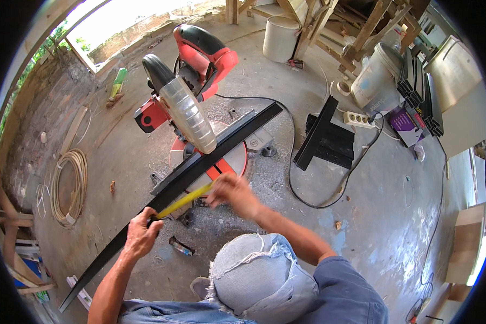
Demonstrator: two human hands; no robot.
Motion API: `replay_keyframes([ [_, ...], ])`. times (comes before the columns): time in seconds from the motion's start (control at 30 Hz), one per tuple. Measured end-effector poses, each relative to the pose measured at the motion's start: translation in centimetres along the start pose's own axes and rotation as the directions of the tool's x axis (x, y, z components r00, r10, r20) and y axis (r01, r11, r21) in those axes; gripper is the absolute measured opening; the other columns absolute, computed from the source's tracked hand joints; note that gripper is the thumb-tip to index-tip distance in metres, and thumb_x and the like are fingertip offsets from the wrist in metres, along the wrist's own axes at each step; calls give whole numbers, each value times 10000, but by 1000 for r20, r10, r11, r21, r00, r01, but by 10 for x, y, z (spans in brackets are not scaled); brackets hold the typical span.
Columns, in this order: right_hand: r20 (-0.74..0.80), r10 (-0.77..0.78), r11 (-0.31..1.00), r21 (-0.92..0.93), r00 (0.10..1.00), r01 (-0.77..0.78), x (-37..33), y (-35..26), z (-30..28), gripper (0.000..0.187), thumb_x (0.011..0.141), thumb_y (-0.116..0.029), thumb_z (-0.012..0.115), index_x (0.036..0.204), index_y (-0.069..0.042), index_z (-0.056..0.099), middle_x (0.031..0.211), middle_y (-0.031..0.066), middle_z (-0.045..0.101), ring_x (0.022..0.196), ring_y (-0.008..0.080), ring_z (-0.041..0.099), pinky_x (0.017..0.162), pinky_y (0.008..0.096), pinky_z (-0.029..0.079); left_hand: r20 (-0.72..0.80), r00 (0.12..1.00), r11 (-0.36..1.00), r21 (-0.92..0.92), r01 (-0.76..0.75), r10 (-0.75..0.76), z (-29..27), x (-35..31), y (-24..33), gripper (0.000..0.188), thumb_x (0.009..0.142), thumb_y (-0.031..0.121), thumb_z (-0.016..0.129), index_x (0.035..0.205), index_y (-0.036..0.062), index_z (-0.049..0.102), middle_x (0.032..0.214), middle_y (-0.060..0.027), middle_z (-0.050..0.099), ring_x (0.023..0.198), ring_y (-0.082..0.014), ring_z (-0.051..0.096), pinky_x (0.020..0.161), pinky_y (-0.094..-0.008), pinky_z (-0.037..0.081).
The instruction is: The person measures a metal beam with a tape measure, marks it with a pencil, and then cuts the beam using a miter saw.
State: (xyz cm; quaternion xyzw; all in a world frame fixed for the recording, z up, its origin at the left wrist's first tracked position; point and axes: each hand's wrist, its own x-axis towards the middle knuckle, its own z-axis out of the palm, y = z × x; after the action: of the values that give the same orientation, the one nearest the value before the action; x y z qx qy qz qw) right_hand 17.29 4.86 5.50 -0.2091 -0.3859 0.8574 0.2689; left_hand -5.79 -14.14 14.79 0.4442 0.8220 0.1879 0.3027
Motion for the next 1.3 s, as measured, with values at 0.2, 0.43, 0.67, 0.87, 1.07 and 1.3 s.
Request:
replay_keyframes([
  [0.2,-591,-383,923,-284,710,261,76,-87,-184,123,924,-98,673,985,-10,611,723,52,641,542,117,563,480,269,476,-61,998,991,125,35,-27,-8,-2,-79,283,858,237,610,986,-15,610,745,-232,610,713,-334,623,713,-410,484],
  [0.43,-666,-471,849,-521,579,91,135,-111,-255,174,895,-116,716,972,39,698,741,75,689,587,140,643,489,287,520,-47,999,981,191,9,0,-2,-22,-108,225,956,214,593,948,-7,634,762,-216,620,732,-357,636,657,-431,466],
  [0.67,-651,-450,858,-505,611,94,142,-104,-251,228,938,-143,678,1075,38,656,841,96,689,651,158,653,556,306,567,-108,994,958,288,-3,35,11,-17,-123,220,979,199,566,903,-3,611,742,-182,554,694,-335,557,640,-424,427],
  [0.87,-597,-444,846,-525,668,94,141,-107,-258,203,967,-106,614,1108,39,638,870,110,696,682,184,679,601,326,596,-153,984,958,283,-42,89,15,-18,-120,209,970,190,575,916,-4,629,746,-180,561,697,-323,566,641,-424,424],
  [1.07,-601,-460,847,-517,654,122,142,-102,-265,243,957,-90,602,1153,52,619,852,119,701,660,183,688,578,316,589,-151,988,941,337,19,34,14,-16,-119,227,971,249,574,936,44,664,805,-181,580,802,-368,601,701,-461,463],
  [1.3,-632,-424,854,-518,649,53,124,-109,-258,296,930,-215,667,1118,11,640,864,78,668,695,179,674,613,315,575,-117,992,938,335,84,-47,12,-8,-114,242,965,264,577,928,45,672,838,-192,584,832,-384,607,712,-477,473],
])
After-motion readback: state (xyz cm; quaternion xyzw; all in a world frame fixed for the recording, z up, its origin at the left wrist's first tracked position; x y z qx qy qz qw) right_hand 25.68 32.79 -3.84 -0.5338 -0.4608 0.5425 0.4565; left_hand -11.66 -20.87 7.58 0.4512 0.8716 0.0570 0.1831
